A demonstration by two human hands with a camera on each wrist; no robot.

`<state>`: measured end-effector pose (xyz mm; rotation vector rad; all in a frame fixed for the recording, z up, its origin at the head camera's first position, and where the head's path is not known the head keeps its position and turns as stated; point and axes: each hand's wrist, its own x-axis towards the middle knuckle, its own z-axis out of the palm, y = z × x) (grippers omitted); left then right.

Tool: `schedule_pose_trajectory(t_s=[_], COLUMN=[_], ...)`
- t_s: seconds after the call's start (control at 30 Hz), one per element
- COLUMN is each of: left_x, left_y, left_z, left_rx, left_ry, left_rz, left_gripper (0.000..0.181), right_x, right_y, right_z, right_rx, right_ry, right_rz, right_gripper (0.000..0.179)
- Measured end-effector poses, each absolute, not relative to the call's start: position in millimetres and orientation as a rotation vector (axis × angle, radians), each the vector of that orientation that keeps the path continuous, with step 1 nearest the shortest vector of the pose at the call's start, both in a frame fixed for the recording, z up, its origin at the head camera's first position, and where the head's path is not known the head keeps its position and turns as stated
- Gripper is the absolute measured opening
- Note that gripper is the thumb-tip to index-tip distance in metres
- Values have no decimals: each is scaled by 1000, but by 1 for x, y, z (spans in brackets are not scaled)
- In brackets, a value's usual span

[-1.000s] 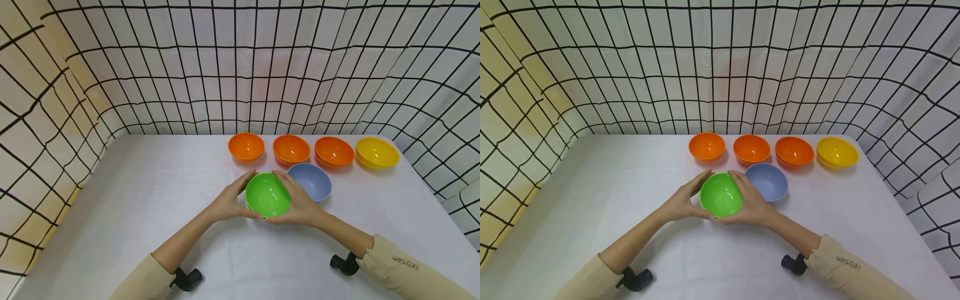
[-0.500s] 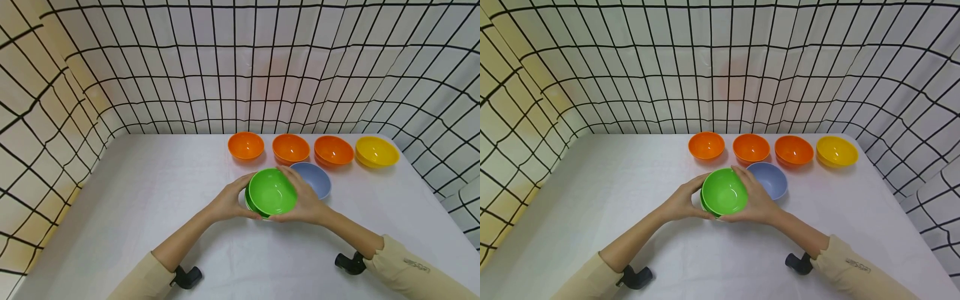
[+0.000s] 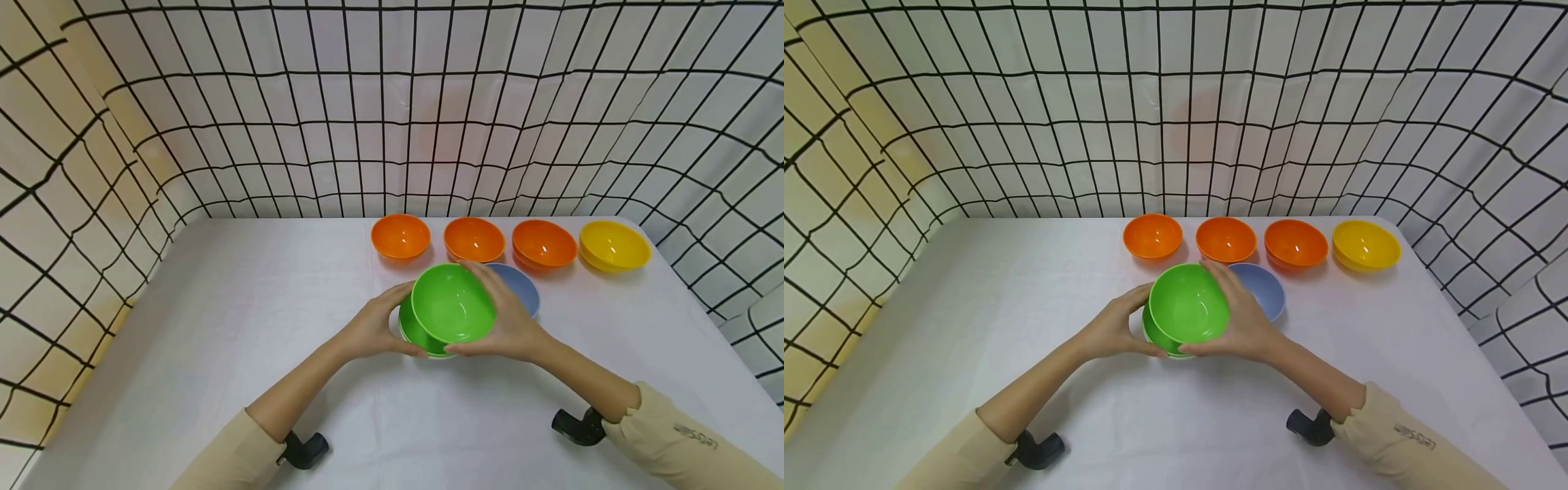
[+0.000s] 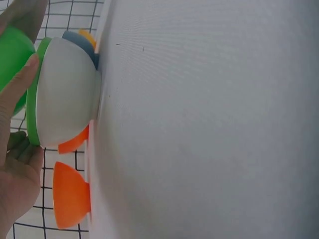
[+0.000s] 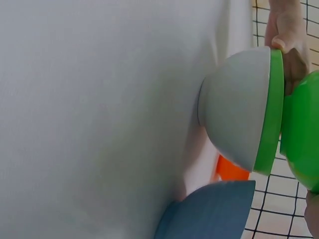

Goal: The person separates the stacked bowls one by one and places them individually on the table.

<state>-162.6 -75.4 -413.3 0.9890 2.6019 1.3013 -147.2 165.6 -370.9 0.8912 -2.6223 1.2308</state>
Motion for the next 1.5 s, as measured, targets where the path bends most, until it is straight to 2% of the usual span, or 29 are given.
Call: schedule_pose_trajectory(t_s=[0.5,0.8,1.1,1.5], left_x=[-160,-160,-159,-158], left_y=[-75,-76,-76,-77], left_z=[-408,-408,-408,-409], left_rx=[880,874,854,856], left_ry=[2630,2634,2618,2604], left_rz=[1194,1181,1188,1222], left_gripper=[109,108,108,108], right_x=[-151,-148,-147,-153], right_y=[211,236,256,297], right_z=[-348,-338,-342,-360], right_rx=[613,546,467,214], right_ry=[-2643,-2633,-2653,-2748], right_rz=[1149,1095,1077,986], right_gripper=[113,111,113,109])
